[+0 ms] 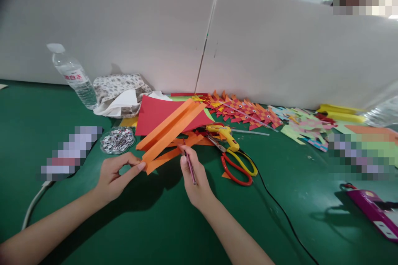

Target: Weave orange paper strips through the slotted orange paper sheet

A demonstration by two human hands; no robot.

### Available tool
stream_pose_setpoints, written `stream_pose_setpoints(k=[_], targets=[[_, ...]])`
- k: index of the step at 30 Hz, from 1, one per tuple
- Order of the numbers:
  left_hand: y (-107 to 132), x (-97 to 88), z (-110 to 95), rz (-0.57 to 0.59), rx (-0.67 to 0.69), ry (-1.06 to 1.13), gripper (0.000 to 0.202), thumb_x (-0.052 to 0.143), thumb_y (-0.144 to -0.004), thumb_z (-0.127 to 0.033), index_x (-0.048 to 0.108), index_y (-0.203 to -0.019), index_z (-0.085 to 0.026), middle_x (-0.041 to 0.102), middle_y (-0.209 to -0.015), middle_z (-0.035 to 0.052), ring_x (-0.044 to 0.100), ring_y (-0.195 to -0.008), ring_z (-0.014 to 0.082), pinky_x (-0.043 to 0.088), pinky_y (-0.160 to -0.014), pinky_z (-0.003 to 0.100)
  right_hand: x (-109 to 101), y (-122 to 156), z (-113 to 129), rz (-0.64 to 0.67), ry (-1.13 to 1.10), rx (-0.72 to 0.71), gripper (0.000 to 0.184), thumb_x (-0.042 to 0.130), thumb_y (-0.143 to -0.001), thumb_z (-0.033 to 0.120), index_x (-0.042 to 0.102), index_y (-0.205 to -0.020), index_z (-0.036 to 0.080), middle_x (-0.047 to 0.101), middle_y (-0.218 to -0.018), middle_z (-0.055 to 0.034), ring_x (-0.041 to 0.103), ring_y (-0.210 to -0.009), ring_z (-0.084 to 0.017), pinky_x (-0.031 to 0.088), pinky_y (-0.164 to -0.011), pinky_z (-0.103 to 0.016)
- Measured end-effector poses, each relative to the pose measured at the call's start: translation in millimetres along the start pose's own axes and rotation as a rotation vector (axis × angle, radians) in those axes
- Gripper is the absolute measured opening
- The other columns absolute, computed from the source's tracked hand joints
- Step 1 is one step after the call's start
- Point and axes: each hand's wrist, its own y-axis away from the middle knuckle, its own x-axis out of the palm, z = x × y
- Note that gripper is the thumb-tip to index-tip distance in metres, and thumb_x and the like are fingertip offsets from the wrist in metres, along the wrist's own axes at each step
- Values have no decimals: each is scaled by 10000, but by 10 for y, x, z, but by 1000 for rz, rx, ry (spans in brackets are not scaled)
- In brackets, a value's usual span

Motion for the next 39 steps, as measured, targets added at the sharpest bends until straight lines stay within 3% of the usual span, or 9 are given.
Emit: stream_pose_setpoints(k=[5,8,12,17,19,24,29,33,39], targets=[[0,46,28,12,42,-80,230,556,-851,-197,577,-627,-148,606,-553,-13,553,-496,78,413,-512,181,-49,-9,56,-55,175,-127,329,369,-973,347,482,-1270,261,534,-1329,-86,476,-1255,-235,407,-1032,-424],[12,98,72,139,58,-174,211,564,-836,-226,574,-635,-160,572,-496,-41,509,-425,67,377,-466,178,-72,-26,83,-65,267,-161,321,390,-965,321,483,-1262,243,536,-1325,-93,448,-1275,-228,363,-1061,-429],[30,150,133,306,92,-273,165,541,-845,-251,592,-704,-182,586,-526,-58,524,-446,68,357,-473,181,-87,-53,66,-195,345,-112,299,404,-955,327,501,-1219,226,563,-1275,-108,479,-1237,-238,389,-1028,-449],[32,142,140,370,130,-335,128,555,-843,-285,590,-757,-196,598,-553,-67,545,-473,73,356,-490,187,-104,-81,49,-260,340,-149,305,420,-942,327,483,-1220,219,524,-1321,-116,390,-1312,-243,326,-1071,-465],[26,126,114,354,205,-377,160,562,-838,-317,576,-741,-191,560,-505,-67,523,-444,82,350,-481,201,-112,-96,28,-285,318,-110,319,443,-929,341,479,-1224,223,524,-1315,-117,409,-1294,-250,325,-1067,-473],[48,114,28,293,568,-570,249,514,-840,-245,502,-601,-173,537,-506,-23,499,-453,107,321,-466,243,-162,-155,-79,-427,105,22,284,460,-911,379,522,-1153,243,527,-1303,-90,449,-1259,-234,363,-1036,-438],[108,119,-14,327,693,-626,165,504,-849,-259,630,-826,-156,536,-501,-15,488,-435,130,335,-452,277,-197,-181,-74,-583,-6,52,317,471,-909,401,493,-1190,256,522,-1298,-85,558,-1066,-208,481,-794,-341],[117,122,-25,347,736,-655,233,511,-839,-238,638,-983,-105,552,-504,-6,499,-420,145,330,-428,286,-150,-160,16,-462,-49,83,378,372,-950,453,493,-1227,226,633,-1027,-73,562,-707,-154,448,-598,-284],[133,178,-57,570,538,-732,371,472,-847,-351,633,-1058,-92,605,-534,34,578,-467,192,414,-474,305,-70,-89,68,-235,-73,29,346,362,-966,431,609,-1066,211,581,-749,-6,475,-572,-122,421,-544,-257]])
